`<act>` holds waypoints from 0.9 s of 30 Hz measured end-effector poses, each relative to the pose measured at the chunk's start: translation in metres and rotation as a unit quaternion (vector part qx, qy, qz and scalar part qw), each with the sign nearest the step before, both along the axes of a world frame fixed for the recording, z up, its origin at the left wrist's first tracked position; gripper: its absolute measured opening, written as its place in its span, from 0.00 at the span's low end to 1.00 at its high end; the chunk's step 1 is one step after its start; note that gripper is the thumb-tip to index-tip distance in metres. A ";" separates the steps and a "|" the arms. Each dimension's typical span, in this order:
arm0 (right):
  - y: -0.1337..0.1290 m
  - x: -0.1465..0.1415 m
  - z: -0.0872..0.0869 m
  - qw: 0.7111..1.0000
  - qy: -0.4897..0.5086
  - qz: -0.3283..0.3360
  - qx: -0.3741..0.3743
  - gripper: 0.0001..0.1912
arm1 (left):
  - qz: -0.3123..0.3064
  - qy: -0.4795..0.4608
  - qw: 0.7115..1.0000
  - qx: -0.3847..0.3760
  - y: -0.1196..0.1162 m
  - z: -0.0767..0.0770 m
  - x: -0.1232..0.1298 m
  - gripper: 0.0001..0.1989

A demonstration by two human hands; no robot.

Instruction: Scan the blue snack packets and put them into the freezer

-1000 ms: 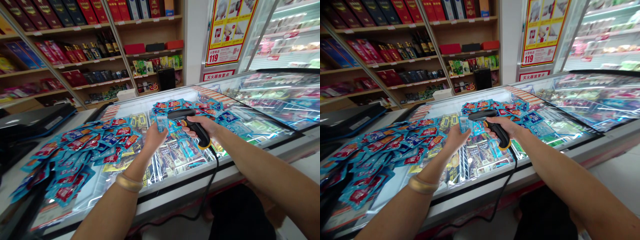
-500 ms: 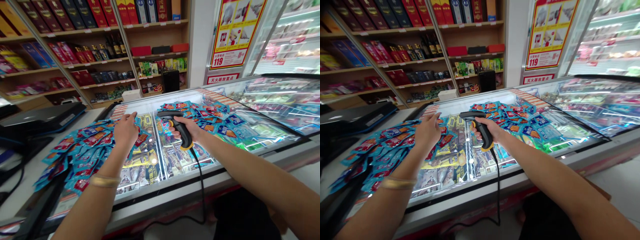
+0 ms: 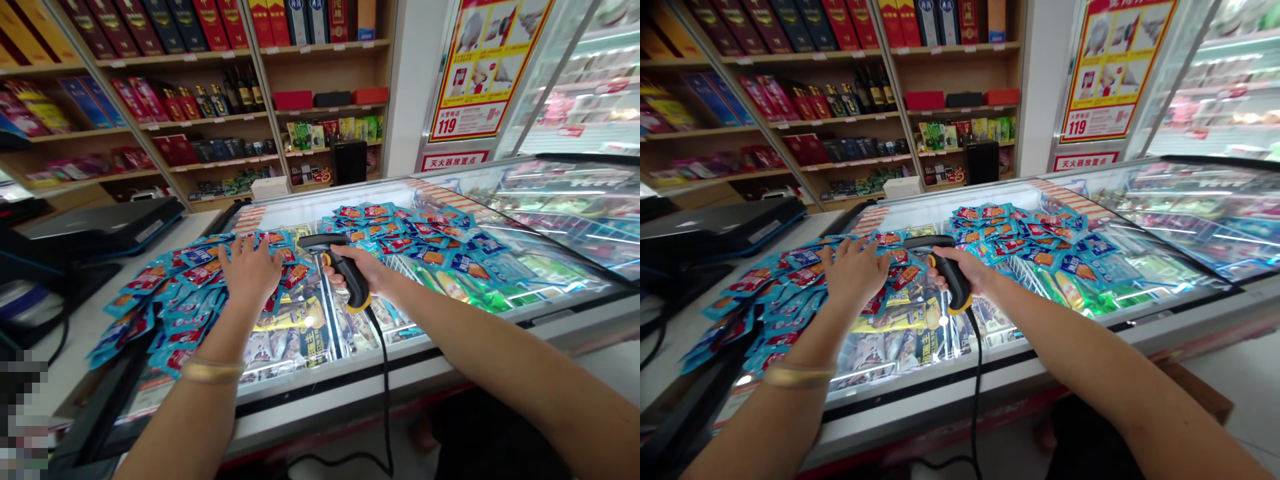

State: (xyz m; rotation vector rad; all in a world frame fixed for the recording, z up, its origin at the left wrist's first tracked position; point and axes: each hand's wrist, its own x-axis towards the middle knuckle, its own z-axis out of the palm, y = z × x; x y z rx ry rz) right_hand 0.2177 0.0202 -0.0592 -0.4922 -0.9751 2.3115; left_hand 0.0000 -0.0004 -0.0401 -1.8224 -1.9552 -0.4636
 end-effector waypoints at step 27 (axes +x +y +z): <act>0.022 0.112 0.005 0.979 -0.036 -0.194 0.059 0.12 | -0.153 -0.056 0.972 -0.170 0.032 -0.005 0.120 0.14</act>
